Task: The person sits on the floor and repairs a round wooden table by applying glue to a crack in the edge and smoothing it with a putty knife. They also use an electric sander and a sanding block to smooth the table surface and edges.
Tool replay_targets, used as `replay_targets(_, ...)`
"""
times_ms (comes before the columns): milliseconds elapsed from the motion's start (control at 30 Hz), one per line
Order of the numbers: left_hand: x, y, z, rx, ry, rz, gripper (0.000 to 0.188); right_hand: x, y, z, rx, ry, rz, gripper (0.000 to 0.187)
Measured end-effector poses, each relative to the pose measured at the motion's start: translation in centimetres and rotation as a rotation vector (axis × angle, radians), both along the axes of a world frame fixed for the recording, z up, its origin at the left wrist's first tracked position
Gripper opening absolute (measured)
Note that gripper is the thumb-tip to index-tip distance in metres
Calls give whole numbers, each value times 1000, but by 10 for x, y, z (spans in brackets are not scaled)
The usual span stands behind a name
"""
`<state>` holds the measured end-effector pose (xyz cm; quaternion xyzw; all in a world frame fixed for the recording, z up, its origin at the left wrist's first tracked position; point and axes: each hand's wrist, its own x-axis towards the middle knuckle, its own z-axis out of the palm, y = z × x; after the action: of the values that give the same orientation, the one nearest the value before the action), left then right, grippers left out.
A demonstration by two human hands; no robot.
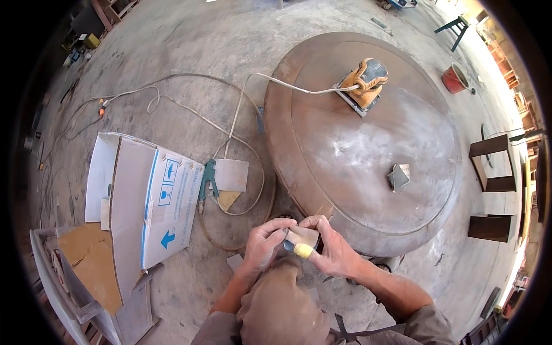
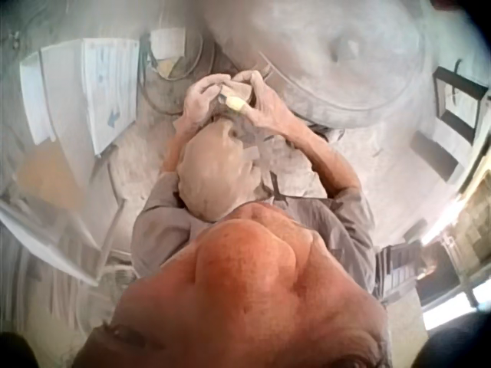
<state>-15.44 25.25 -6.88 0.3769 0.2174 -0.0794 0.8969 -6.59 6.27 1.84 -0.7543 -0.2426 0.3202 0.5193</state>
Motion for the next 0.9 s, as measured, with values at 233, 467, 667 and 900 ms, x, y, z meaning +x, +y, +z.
replay_targets(233, -2, 4, 0, 54, 2, 105, 25, 12, 8, 9, -92, -181, 45, 38)
replay_targets(467, -2, 6, 4, 503, -251, -55, 22, 9, 7, -2, 35, -122, -153, 25)
replay_targets(667, 7, 4, 18, 835, -455, 73, 17, 16, 9, 6, 30, -51, -113, 25)
replay_targets(900, 17, 2, 25, -155, -140, 24, 21, 26, 19, 15, -32, -622, -3, 31)
